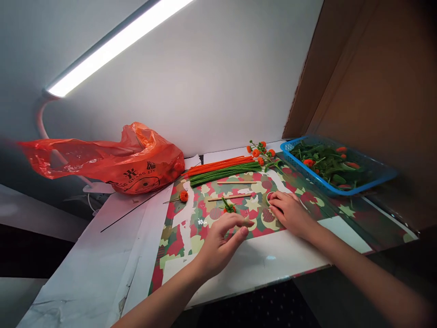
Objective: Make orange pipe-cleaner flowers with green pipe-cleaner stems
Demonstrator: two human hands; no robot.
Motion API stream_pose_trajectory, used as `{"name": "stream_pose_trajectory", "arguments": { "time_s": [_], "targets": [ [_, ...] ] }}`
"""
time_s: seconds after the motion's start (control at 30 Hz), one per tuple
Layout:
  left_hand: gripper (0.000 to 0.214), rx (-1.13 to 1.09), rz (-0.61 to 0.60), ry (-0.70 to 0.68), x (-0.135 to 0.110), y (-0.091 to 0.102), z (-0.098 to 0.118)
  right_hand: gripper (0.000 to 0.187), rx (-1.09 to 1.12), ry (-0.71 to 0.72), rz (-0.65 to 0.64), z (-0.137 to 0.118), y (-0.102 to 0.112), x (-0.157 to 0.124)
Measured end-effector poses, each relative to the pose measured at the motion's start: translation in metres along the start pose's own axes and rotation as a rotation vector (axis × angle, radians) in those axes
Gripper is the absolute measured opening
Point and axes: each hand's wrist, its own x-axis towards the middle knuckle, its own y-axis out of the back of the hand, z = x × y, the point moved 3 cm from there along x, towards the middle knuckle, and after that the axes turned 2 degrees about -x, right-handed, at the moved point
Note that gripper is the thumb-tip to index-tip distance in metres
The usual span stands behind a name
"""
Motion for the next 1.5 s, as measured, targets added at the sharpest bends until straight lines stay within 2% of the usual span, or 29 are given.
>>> {"name": "stream_pose_trajectory", "arguments": {
  "time_s": [0.13, 0.23, 0.27, 0.3, 0.33, 0.4, 0.43, 0.5, 0.6, 0.67, 0.8, 0.87, 1.13, 1.33, 1.5],
  "targets": [
    [0.031, -0.013, 0.021, -0.046, -0.009, 0.01, 0.001, 0.019, -0.064, 0.034, 0.027, 0.013, 0.009, 0.009],
    [0.042, 0.104, -0.003, -0.085, -0.016, 0.013, 0.002, 0.021, -0.055, 0.003, 0.093, -0.002, 0.02, 0.01],
    [0.046, 0.154, -0.008, -0.098, -0.017, 0.013, 0.002, 0.022, 0.034, -0.029, 0.123, -0.012, 0.023, 0.01],
    [0.048, 0.206, -0.015, -0.112, -0.017, 0.013, 0.001, 0.027, 0.171, -0.036, 0.103, -0.024, 0.025, 0.01],
    [0.05, 0.257, -0.019, -0.127, -0.016, 0.012, 0.0, 0.032, 0.33, 0.001, 0.007, -0.039, 0.023, 0.01],
    [0.053, 0.354, -0.013, -0.165, -0.013, 0.011, -0.004, 0.024, 0.609, 0.062, -0.197, -0.066, 0.016, 0.011],
    [0.053, 0.401, 0.002, -0.178, -0.011, 0.011, -0.007, 0.017, 0.707, 0.054, -0.25, -0.075, 0.012, 0.013],
    [0.045, 0.49, 0.09, -0.202, -0.005, 0.016, -0.014, 0.023, 0.76, -0.002, -0.238, -0.079, 0.005, 0.019],
    [0.016, 0.569, 0.336, -0.182, 0.001, 0.033, -0.028, 0.019, 0.597, -0.006, -0.2, -0.071, -0.005, 0.03],
    [0.009, 0.557, 0.388, -0.106, 0.005, 0.042, -0.038, 0.017, 0.45, 0.036, -0.221, -0.067, -0.011, 0.037],
    [0.021, 0.465, 0.24, -0.035, 0.012, 0.043, -0.051, 0.022, 0.231, 0.126, -0.267, -0.072, -0.016, 0.049],
    [0.023, 0.43, 0.216, -0.026, 0.014, 0.039, -0.052, 0.025, 0.15, 0.168, -0.286, -0.077, -0.017, 0.055],
    [0.007, 0.323, 0.251, 0.033, 0.019, 0.031, -0.058, 0.034, -0.04, 0.237, -0.312, -0.084, -0.02, 0.066],
    [0.008, 0.276, 0.239, 0.04, 0.02, 0.031, -0.061, 0.026, -0.163, 0.264, -0.367, -0.088, -0.017, 0.069],
    [0.013, 0.297, 0.273, 0.043, 0.021, 0.031, -0.063, 0.025, -0.159, 0.273, -0.366, -0.09, -0.02, 0.071]
  ]
}}
